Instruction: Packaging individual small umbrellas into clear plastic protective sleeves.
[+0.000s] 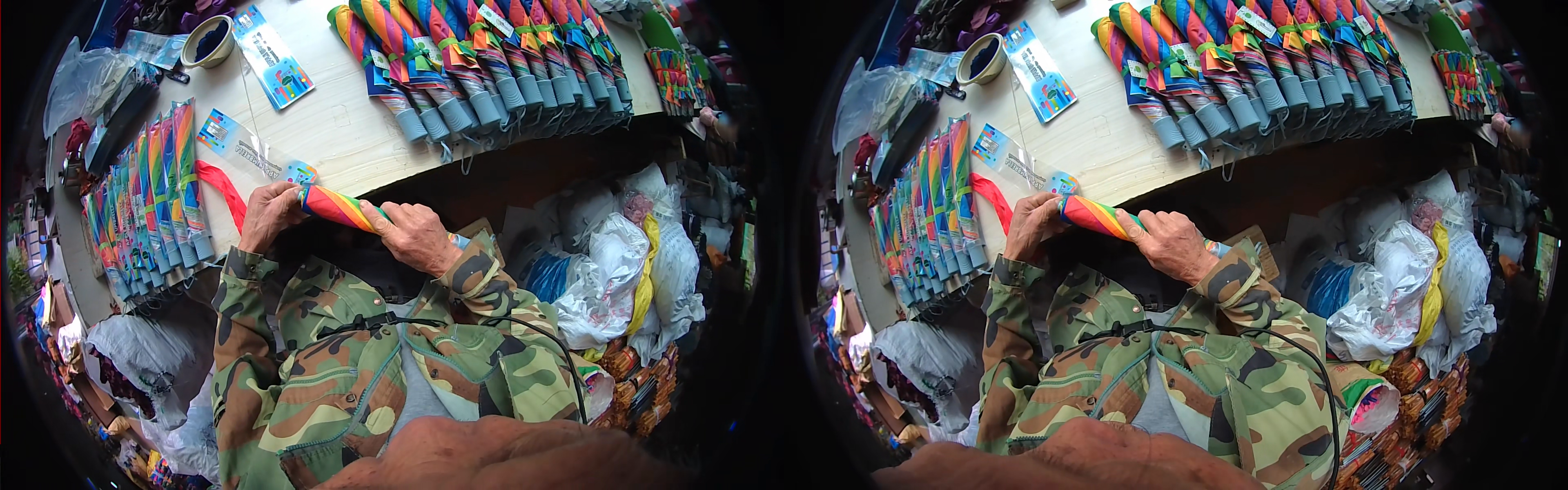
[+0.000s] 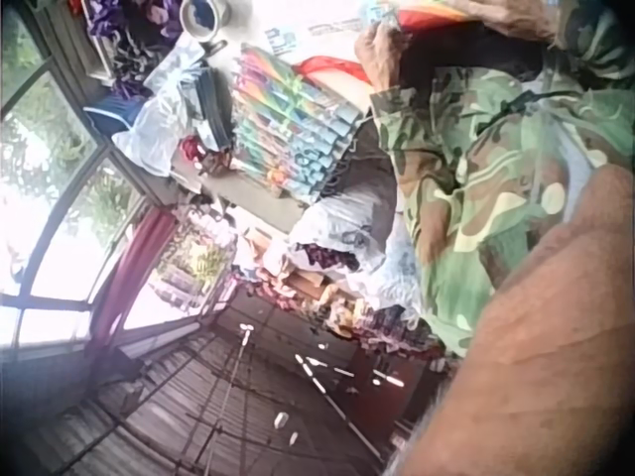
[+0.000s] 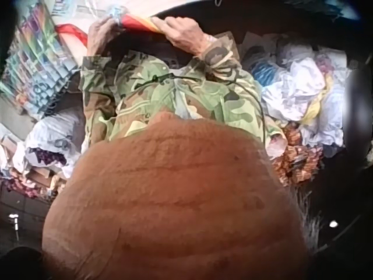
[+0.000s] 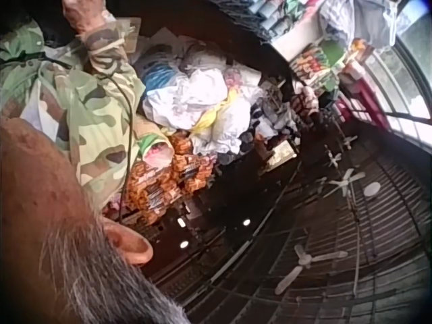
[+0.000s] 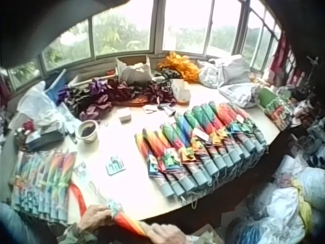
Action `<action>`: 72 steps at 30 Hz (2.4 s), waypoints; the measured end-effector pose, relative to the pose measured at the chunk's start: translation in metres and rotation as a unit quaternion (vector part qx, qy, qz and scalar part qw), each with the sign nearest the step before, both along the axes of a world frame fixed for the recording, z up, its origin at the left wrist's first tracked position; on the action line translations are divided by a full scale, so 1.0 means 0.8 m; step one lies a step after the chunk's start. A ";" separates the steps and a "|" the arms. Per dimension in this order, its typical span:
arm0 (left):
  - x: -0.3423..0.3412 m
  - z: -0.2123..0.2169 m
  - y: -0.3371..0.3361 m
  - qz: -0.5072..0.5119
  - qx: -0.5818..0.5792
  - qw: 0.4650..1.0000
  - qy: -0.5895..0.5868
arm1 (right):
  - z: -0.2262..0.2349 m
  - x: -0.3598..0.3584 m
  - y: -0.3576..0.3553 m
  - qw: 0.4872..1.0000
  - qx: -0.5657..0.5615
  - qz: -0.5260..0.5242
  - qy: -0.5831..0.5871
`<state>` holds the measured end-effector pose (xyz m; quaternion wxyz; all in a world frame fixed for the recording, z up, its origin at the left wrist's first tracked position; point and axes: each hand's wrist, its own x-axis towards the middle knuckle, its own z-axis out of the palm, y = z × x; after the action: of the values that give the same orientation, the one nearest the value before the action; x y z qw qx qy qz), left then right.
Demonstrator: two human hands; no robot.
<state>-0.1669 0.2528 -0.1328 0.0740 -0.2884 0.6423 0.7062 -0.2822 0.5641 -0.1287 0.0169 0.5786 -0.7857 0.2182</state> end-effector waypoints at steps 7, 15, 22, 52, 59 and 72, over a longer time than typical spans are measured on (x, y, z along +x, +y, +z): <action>-0.011 0.013 0.012 0.013 -0.046 0.998 -0.046 | 0.005 -0.009 0.002 0.990 0.026 -0.004 0.138; -0.008 0.000 0.027 0.037 -0.128 0.991 -0.004 | 0.028 -0.006 -0.006 0.981 0.045 0.005 0.191; -0.002 -0.010 0.034 0.048 -0.185 0.980 0.057 | 0.026 -0.008 -0.007 0.978 0.049 0.012 0.205; -0.014 0.025 0.066 0.302 0.204 0.919 0.150 | 0.013 0.039 -0.020 0.992 -0.054 -0.065 0.091; -0.015 0.023 0.074 0.298 0.240 0.915 0.129 | 0.015 0.045 -0.017 0.992 -0.079 -0.082 0.051; -0.029 0.000 0.107 0.189 0.420 0.851 0.251 | 0.036 0.021 -0.020 0.675 -0.107 -0.050 -0.729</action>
<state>-0.1898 0.3385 -0.1325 -0.1108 -0.1587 0.2136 0.9575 -0.2654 0.5479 -0.0997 -0.4881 0.1901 -0.5483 0.6519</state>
